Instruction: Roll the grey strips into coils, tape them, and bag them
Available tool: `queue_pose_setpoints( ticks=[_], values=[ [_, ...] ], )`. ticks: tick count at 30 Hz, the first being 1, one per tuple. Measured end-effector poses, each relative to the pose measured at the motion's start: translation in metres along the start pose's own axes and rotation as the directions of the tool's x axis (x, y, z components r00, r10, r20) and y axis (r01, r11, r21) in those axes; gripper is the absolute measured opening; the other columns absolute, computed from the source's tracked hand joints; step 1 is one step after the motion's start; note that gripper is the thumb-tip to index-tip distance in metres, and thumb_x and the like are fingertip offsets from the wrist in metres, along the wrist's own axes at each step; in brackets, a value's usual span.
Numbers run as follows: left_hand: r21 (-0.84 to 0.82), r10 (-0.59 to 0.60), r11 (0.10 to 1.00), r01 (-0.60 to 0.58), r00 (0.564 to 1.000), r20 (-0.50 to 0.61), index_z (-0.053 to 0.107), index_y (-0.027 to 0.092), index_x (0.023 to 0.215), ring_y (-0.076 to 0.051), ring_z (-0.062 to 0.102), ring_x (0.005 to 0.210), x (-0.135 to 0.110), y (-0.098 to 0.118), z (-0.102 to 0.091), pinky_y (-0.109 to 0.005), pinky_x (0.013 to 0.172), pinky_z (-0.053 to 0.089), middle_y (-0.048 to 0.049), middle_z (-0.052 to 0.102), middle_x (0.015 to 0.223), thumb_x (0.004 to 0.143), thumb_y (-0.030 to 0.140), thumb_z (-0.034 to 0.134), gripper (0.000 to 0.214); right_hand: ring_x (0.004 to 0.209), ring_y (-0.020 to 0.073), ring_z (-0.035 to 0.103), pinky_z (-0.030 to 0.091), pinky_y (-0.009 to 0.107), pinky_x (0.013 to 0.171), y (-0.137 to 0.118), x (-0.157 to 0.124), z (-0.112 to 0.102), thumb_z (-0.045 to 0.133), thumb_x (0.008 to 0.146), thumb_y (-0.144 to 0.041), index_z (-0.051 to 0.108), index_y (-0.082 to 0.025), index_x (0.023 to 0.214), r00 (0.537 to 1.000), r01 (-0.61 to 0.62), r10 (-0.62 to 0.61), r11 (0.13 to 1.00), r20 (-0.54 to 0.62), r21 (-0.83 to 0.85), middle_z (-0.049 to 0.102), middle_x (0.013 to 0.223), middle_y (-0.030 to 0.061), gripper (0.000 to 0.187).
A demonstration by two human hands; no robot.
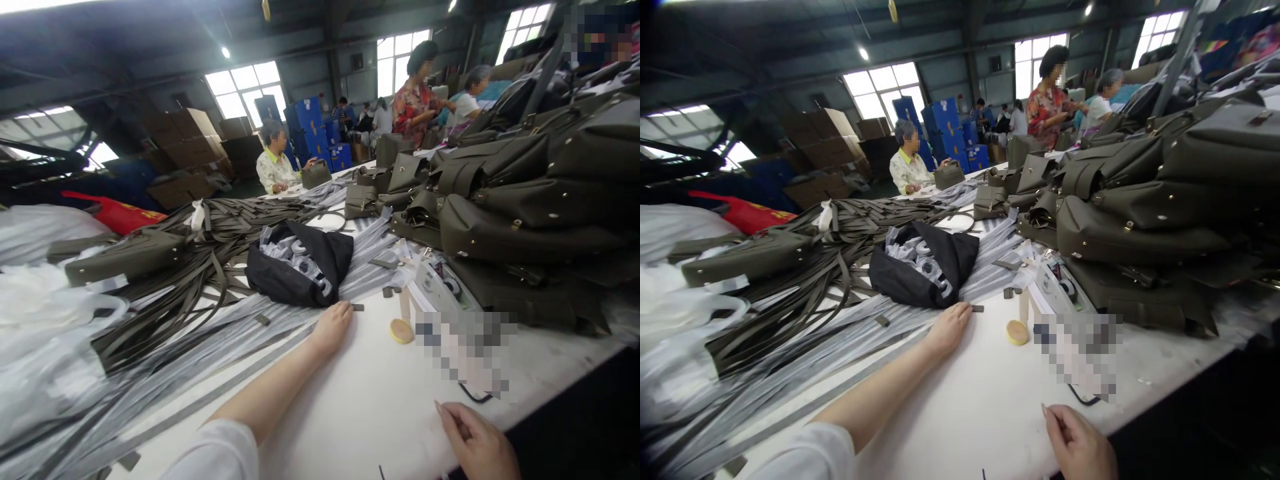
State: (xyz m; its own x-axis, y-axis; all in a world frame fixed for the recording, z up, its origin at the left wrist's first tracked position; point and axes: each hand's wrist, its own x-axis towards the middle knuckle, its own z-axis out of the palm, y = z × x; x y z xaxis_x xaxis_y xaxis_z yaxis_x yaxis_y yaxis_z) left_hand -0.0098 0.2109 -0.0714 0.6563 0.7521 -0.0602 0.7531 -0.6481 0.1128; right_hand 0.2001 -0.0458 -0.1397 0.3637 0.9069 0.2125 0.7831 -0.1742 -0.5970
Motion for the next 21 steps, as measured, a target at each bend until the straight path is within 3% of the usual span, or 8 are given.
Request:
queue_pose_setpoints(
  ticks=[5,9,12,15,16,18,19,21],
  values=[
    [-0.056,-0.190,0.980,0.190,0.982,0.008,0.061,0.007,0.113,-0.029,0.053,0.119,0.036,-0.005,-0.003,-0.041,0.102,0.040,-0.0213,0.059,0.122,0.090,0.019,0.050,0.027,0.048,0.0151,0.058,0.043,0.023,0.051,-0.002,-0.002,-0.001,0.042,0.093,-0.058,0.065,-0.021,0.069,0.999,-0.006,0.011,0.997,-0.053,0.082,0.064,0.057,0.0018,0.050],
    [-0.205,-0.304,0.927,0.314,0.949,0.080,0.064,0.011,0.100,-0.025,0.063,0.099,0.051,-0.007,-0.027,-0.041,0.090,0.047,-0.0137,0.067,0.100,0.089,0.031,0.059,0.024,0.048,0.0157,0.057,0.044,0.024,0.052,-0.002,-0.003,-0.006,0.046,0.090,-0.059,0.064,-0.021,0.067,0.996,-0.070,0.079,0.974,-0.034,0.216,0.062,0.055,0.0011,0.048],
    [-0.394,-0.321,0.856,0.336,0.941,0.105,0.067,0.010,0.084,-0.024,0.065,0.084,0.037,0.002,-0.050,-0.034,0.076,0.048,-0.0130,0.067,0.081,0.090,0.040,0.055,0.032,0.053,0.0181,0.060,0.048,0.026,0.054,-0.014,0.006,-0.014,0.053,0.086,-0.056,0.066,-0.021,0.069,0.988,-0.150,0.128,0.928,0.086,0.341,0.065,0.058,0.0024,0.041],
    [-0.616,-0.305,0.729,0.299,0.947,0.099,0.065,0.010,0.088,-0.017,0.059,0.060,0.004,0.043,-0.074,-0.027,0.058,0.044,-0.0080,0.060,0.066,0.097,0.054,0.027,0.059,0.084,0.0244,0.068,0.054,0.033,0.075,-0.053,0.025,-0.021,0.069,0.075,-0.047,0.066,-0.019,0.109,0.979,-0.163,0.073,0.841,0.191,0.516,0.073,0.096,0.0101,0.044],
    [-0.703,-0.285,0.659,0.267,0.954,0.095,0.063,0.011,0.093,-0.013,0.054,0.053,-0.008,0.063,-0.082,-0.024,0.053,0.042,-0.0046,0.058,0.064,0.097,0.058,0.017,0.066,0.101,0.0268,0.064,0.052,0.037,0.086,-0.072,0.032,-0.021,0.077,0.068,-0.043,0.057,-0.019,0.126,0.973,-0.148,0.012,0.796,0.229,0.588,0.068,0.115,0.0129,0.066],
    [-0.978,-0.159,0.128,0.167,0.976,0.146,0.061,0.013,0.093,-0.010,0.043,0.044,-0.028,0.105,-0.099,-0.023,0.047,0.035,-0.0012,0.054,0.060,0.091,0.070,0.018,0.072,0.116,0.0290,0.057,0.047,0.041,0.096,-0.108,0.044,-0.020,0.085,0.056,-0.043,0.049,-0.019,0.136,0.900,-0.152,-0.222,0.649,0.376,0.746,0.063,0.126,0.0135,0.091],
    [-0.985,-0.047,-0.074,0.155,0.986,0.159,0.062,0.013,0.091,-0.009,0.041,0.044,-0.035,0.123,-0.109,-0.022,0.046,0.033,-0.0011,0.054,0.060,0.088,0.074,0.025,0.071,0.113,0.0289,0.058,0.047,0.041,0.095,-0.122,0.048,-0.020,0.084,0.057,-0.047,0.053,-0.019,0.132,0.811,-0.210,-0.354,0.568,0.466,0.796,0.066,0.119,0.0126,0.086],
    [-0.954,0.037,-0.279,0.112,0.994,0.106,0.062,0.013,0.087,-0.009,0.046,0.049,-0.040,0.144,-0.130,-0.020,0.048,0.032,-0.0016,0.057,0.061,0.085,0.071,0.041,0.062,0.093,0.0259,0.066,0.052,0.038,0.083,-0.132,0.051,-0.025,0.077,0.064,-0.058,0.065,-0.016,0.115,0.625,-0.365,-0.511,0.476,0.590,0.800,0.072,0.091,0.0084,0.067]
  ],
)
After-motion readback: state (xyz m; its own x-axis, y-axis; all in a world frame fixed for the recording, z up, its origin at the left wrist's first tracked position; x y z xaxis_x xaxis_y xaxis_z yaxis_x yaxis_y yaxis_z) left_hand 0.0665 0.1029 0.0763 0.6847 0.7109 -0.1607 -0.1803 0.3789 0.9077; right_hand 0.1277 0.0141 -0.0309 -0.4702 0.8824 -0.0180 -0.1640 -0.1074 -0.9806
